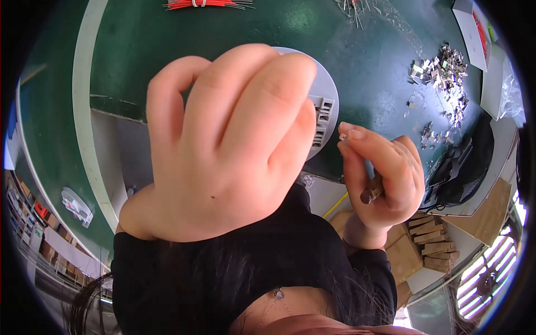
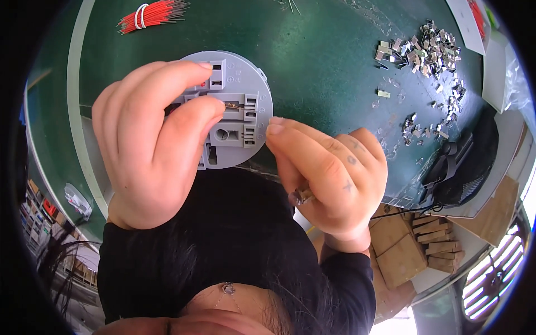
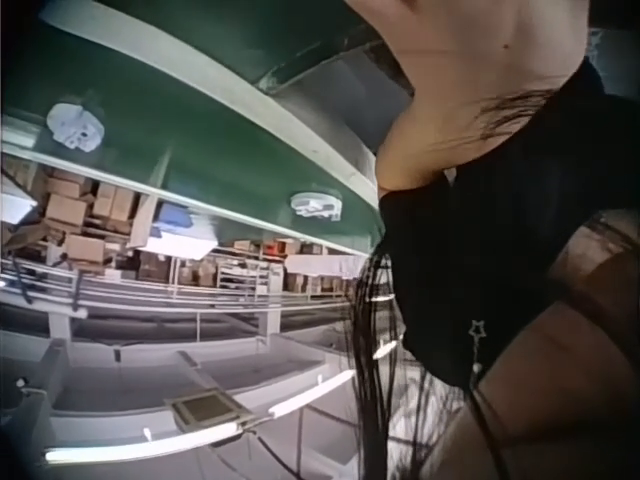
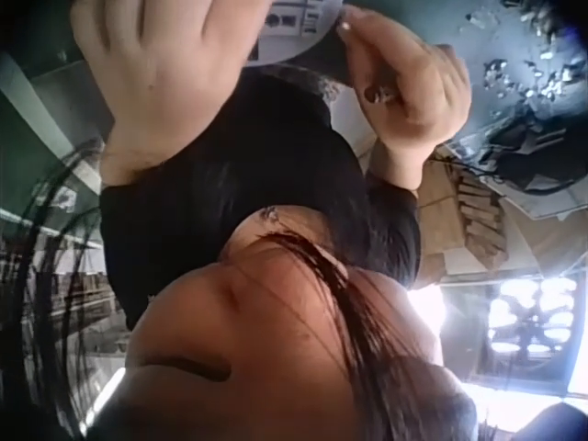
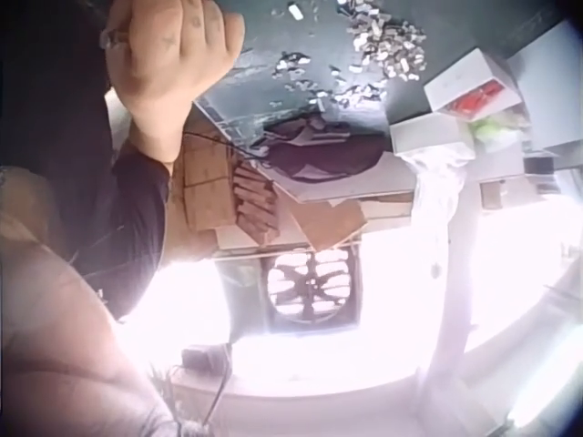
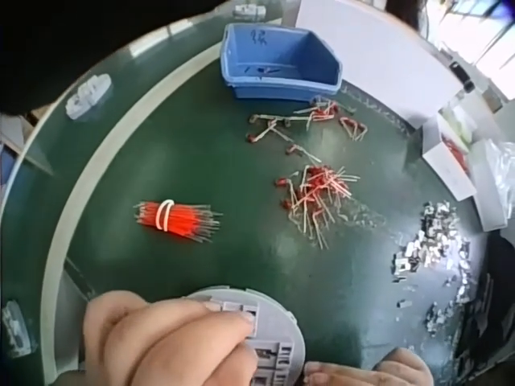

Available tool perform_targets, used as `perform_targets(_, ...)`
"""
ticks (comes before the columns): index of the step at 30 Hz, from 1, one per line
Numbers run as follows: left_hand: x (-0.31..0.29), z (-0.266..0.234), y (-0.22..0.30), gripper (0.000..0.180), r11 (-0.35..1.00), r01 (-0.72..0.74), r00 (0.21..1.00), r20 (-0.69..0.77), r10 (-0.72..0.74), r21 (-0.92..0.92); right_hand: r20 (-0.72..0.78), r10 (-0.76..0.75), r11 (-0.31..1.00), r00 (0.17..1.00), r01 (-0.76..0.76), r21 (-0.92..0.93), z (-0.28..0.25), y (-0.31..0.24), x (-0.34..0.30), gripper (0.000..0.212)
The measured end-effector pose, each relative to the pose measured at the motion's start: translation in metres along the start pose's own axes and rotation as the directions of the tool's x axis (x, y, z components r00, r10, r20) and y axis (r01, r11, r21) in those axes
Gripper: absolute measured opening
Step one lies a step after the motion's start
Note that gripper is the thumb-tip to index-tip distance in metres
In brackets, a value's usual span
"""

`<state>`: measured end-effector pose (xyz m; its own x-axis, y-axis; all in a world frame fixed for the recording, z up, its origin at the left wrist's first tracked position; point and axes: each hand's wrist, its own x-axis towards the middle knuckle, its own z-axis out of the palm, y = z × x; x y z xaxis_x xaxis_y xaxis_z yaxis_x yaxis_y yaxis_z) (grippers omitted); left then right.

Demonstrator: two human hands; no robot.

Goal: Assembling small electronic components into a circular plastic fixture on a production line workbench.

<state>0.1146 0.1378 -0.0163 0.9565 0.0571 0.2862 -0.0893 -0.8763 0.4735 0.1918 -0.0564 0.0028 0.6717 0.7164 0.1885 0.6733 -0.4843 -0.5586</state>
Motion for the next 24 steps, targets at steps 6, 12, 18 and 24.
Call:
perform_targets(6, 0.005, 0.003, -0.016, 0.023, 0.962, 0.067, 0.998, 0.004, -0.068, -0.264, 0.039, -0.083, 0.992, 0.996, 0.087, -0.093, -0.004, 0.007, 0.018, 0.027)
perform_targets(12, -0.008, -0.001, -0.016, 0.024, 0.853, 0.241, 0.97, 0.073, -0.234, -0.463, 0.178, -0.207, 0.95, 0.962, 0.241, -0.199, -0.009, 0.005, 0.032, 0.028)
perform_targets(18, -0.007, -0.002, -0.024, 0.024, 0.889, 0.155, 0.987, 0.02, -0.162, -0.43, 0.186, -0.23, 0.941, 0.955, 0.267, -0.209, -0.007, -0.002, 0.038, 0.025)
perform_targets(24, -0.011, -0.003, -0.024, 0.025, 0.885, 0.155, 0.985, -0.006, -0.175, -0.438, 0.203, -0.289, 0.906, 0.936, 0.336, -0.258, -0.009, -0.009, 0.04, 0.022)
